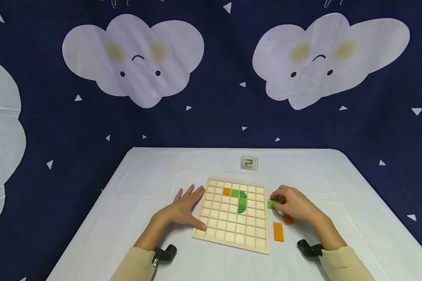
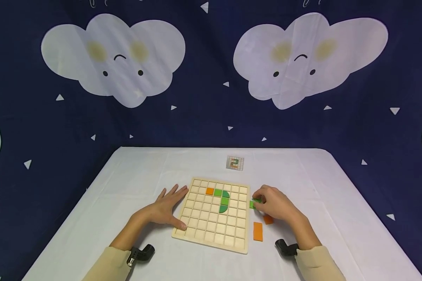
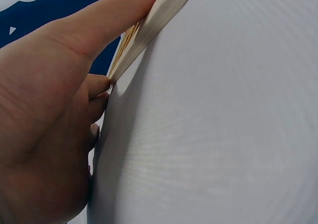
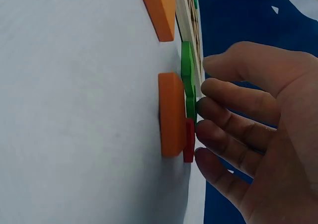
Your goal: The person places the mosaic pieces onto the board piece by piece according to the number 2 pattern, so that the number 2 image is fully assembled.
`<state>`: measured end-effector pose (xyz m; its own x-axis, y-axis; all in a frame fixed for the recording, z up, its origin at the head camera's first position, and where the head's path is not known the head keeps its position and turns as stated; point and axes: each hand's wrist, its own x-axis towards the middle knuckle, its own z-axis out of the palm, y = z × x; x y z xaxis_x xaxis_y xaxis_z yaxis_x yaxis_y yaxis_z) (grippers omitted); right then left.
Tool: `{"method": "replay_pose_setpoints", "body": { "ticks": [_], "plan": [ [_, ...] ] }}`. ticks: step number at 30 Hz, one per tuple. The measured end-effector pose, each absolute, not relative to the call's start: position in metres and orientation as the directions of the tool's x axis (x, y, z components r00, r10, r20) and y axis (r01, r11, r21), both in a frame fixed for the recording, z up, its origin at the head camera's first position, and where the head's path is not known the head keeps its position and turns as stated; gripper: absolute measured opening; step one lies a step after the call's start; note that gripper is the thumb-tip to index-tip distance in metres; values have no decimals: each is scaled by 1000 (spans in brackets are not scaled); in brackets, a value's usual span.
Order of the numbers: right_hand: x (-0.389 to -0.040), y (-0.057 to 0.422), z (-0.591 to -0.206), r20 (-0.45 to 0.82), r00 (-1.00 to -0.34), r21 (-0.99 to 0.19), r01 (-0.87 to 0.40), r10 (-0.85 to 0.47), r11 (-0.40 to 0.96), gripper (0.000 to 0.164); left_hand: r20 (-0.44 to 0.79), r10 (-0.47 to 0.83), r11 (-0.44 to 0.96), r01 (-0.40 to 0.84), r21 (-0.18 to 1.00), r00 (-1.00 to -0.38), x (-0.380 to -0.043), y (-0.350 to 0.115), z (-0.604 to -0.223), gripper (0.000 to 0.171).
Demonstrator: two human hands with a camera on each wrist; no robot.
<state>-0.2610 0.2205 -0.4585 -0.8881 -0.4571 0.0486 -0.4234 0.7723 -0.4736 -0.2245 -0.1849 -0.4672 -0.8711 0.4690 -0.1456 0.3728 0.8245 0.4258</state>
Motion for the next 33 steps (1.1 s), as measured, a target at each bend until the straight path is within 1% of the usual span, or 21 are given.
{"method": "replay_pose_setpoints", "body": {
  "ticks": [10, 19, 33],
  "plan": [
    [-255, 224, -457, 34, -884, -471, -427, -467, 772, 26, -135, 474, 819, 379, 431, -870, -222, -185, -466, 132],
    [-256, 225, -459, 51, -873, -461, -452, -486, 763, 24, -138, 464, 828, 374, 417, -875, -223, -185, -470, 134],
    [-256, 218, -461, 38, -888, -466, -422, -459, 778, 22, -134, 471, 827, 383, 412, -872, -224, -185, -471, 134]
  ]
}}
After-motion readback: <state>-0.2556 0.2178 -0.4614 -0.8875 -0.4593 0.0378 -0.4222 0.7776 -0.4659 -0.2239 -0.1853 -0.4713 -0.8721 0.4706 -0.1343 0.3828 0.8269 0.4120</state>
